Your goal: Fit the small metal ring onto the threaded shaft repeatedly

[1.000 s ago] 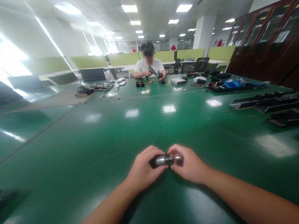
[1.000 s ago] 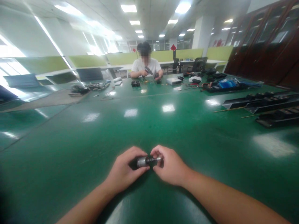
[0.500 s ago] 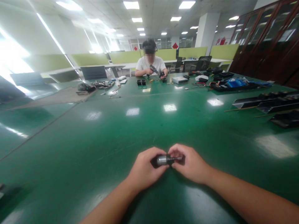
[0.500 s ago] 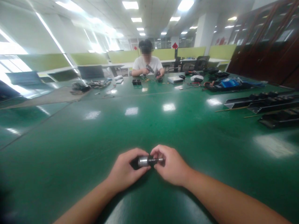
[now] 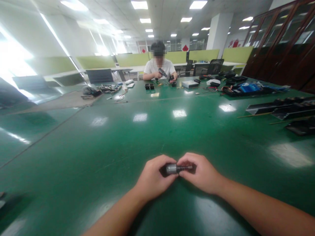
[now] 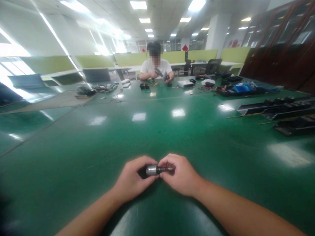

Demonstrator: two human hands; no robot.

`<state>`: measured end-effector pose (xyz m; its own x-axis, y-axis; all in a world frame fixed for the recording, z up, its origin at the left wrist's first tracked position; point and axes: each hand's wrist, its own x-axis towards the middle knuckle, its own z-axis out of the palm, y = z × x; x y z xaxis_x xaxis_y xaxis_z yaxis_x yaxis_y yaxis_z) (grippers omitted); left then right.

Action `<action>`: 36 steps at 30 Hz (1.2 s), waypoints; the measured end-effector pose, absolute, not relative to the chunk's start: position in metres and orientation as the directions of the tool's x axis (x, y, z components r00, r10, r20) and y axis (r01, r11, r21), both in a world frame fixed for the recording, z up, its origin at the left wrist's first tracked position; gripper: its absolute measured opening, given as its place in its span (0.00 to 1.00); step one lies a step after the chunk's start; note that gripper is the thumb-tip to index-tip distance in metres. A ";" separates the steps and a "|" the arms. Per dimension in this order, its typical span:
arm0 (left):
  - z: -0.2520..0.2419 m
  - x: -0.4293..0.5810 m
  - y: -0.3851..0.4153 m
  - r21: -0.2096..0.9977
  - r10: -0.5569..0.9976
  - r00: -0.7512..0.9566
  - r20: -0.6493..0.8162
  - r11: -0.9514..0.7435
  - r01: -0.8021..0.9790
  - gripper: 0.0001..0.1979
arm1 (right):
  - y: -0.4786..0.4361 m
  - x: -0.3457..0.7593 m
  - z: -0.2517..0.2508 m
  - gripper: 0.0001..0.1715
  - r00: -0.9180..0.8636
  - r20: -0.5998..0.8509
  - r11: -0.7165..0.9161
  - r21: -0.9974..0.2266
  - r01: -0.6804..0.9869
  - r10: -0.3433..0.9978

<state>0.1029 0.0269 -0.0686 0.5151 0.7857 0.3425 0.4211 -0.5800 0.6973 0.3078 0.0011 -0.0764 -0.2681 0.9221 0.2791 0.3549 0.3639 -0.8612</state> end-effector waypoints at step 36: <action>-0.069 0.106 0.026 0.686 0.815 0.462 0.349 -0.558 0.467 0.08 | 0.004 0.311 -0.077 0.08 -0.269 0.184 0.285 -0.869 0.406 0.945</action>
<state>0.1057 0.0255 -0.0691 0.4623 0.8153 0.3486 0.4668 -0.5580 0.6861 0.3113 0.0038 -0.0770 -0.2687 0.9454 0.1843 0.4055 0.2846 -0.8686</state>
